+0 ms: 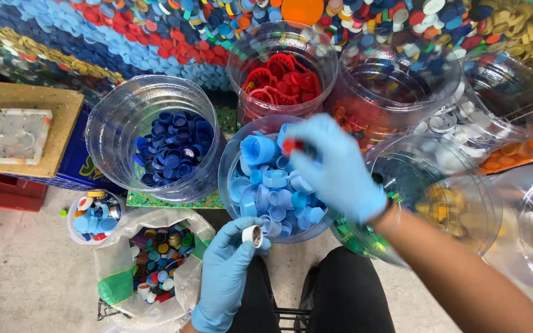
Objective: The person sorts plastic bottle caps by color from a large bag into several clear containers. They pick up caps, separate them by color, and place them into the corresponding bins.
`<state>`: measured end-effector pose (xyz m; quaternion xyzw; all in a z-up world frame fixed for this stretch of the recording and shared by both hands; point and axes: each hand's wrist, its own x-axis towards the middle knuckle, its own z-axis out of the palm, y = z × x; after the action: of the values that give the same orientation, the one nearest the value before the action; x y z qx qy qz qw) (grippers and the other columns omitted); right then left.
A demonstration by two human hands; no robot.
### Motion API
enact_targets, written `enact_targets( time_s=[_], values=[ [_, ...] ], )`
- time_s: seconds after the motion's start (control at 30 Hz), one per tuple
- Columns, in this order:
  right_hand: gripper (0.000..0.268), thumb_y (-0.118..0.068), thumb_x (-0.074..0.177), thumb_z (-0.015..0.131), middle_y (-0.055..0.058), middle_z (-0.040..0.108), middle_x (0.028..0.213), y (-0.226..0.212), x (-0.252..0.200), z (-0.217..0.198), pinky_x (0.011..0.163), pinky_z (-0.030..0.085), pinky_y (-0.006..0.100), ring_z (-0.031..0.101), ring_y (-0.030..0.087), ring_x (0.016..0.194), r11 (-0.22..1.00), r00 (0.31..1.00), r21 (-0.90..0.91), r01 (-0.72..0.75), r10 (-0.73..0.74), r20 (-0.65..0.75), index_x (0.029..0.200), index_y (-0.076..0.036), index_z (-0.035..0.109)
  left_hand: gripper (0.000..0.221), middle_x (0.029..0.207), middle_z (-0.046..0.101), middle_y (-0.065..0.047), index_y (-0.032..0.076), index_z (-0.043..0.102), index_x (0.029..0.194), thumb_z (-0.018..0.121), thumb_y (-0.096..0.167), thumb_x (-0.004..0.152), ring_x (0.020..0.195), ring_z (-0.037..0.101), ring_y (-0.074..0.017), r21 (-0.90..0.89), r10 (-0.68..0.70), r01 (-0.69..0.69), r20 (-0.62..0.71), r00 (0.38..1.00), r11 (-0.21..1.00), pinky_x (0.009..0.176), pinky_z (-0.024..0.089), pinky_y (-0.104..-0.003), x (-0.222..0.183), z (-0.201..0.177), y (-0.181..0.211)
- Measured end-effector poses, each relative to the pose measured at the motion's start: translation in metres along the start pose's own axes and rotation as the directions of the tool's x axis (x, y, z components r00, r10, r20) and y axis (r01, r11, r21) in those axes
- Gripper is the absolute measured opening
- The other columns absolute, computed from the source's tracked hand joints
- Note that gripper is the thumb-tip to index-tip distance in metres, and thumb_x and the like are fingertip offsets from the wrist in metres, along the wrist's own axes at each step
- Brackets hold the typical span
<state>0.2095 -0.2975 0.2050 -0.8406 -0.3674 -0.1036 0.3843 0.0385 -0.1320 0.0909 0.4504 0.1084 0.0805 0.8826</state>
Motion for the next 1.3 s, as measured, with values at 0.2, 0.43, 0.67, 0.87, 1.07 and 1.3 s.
enact_targets(
  time_s=[0.2, 0.43, 0.67, 0.87, 1.07, 1.3],
  values=[
    [0.056, -0.002, 0.088, 0.068, 0.023, 0.061, 0.136, 0.116, 0.066, 0.007, 0.107, 0.048, 0.046, 0.060, 0.037, 0.125, 0.981, 0.968, -0.119, -0.155, 0.127, -0.219, 0.143, 0.000, 0.057, 0.039, 0.118, 0.076, -0.021, -0.004, 0.069, 0.118, 0.078, -0.004, 0.080, 0.086, 0.072, -0.0255, 0.089, -0.026, 0.033, -0.081, 0.996, 0.995, 0.082, 0.062, -0.037, -0.008, 0.000, 0.002],
    [0.027, -0.011, 0.093, 0.067, 0.015, 0.074, 0.121, 0.027, 0.011, -0.012, 0.103, 0.053, 0.039, 0.071, 0.024, 0.112, 0.993, 0.993, 0.037, -0.116, 0.116, 0.018, 0.118, -0.006, 0.074, 0.052, 0.128, 0.072, -0.019, 0.001, 0.065, 0.128, 0.082, -0.003, 0.079, 0.122, 0.070, -0.0311, 0.299, 0.142, -0.138, 0.008, 0.990, 0.944, 0.110, 0.058, -0.043, -0.004, 0.004, 0.007],
    [0.063, -0.020, 0.094, 0.076, 0.015, 0.059, 0.124, -0.007, -0.077, -0.021, 0.084, 0.053, 0.047, 0.062, 0.034, 0.104, 0.969, 0.848, 0.157, 0.193, -0.245, 0.470, 0.149, -0.015, 0.046, 0.062, 0.131, 0.072, -0.012, 0.003, 0.060, 0.135, 0.086, 0.007, 0.079, 0.118, 0.069, -0.0188, 0.561, 0.171, -0.239, 0.173, 0.970, 0.792, 0.101, 0.057, -0.032, 0.002, 0.023, 0.003],
    [0.040, -0.029, 0.105, 0.059, 0.013, 0.061, 0.096, -0.008, -0.101, -0.056, 0.065, 0.050, 0.046, 0.062, 0.033, 0.077, 0.966, 0.895, 0.006, 0.260, -0.243, 0.375, 0.140, -0.010, 0.054, 0.082, 0.123, 0.078, -0.021, 0.000, 0.051, 0.145, 0.086, -0.005, 0.072, 0.113, 0.075, -0.0239, 0.380, -0.058, -0.029, 0.215, 0.975, 0.925, 0.100, 0.059, -0.037, 0.001, 0.061, -0.013],
    [0.026, -0.027, 0.106, 0.057, 0.012, 0.061, 0.104, -0.004, -0.116, -0.101, 0.066, 0.050, 0.043, 0.064, 0.032, 0.084, 0.983, 0.946, 0.053, 0.175, -0.182, 0.267, 0.125, -0.010, 0.059, 0.098, 0.133, 0.074, -0.030, 0.003, 0.051, 0.152, 0.078, -0.022, 0.062, 0.114, 0.074, -0.0338, 0.156, -0.402, 0.400, -0.021, 0.915, 0.903, 0.097, 0.059, -0.044, 0.002, 0.106, -0.015],
    [0.025, -0.014, 0.093, 0.074, 0.007, 0.065, 0.112, 0.065, -0.126, -0.175, 0.092, 0.055, 0.041, 0.066, 0.028, 0.102, 0.997, 0.997, 0.057, 0.055, -0.057, 0.042, 0.113, -0.015, 0.059, 0.082, 0.151, 0.049, -0.039, -0.005, 0.045, 0.152, 0.090, 0.011, 0.085, 0.126, 0.064, -0.0549, -0.078, -0.218, 0.256, 0.325, 0.920, 0.964, 0.098, 0.058, -0.062, 0.011, 0.095, -0.057]
  ],
)
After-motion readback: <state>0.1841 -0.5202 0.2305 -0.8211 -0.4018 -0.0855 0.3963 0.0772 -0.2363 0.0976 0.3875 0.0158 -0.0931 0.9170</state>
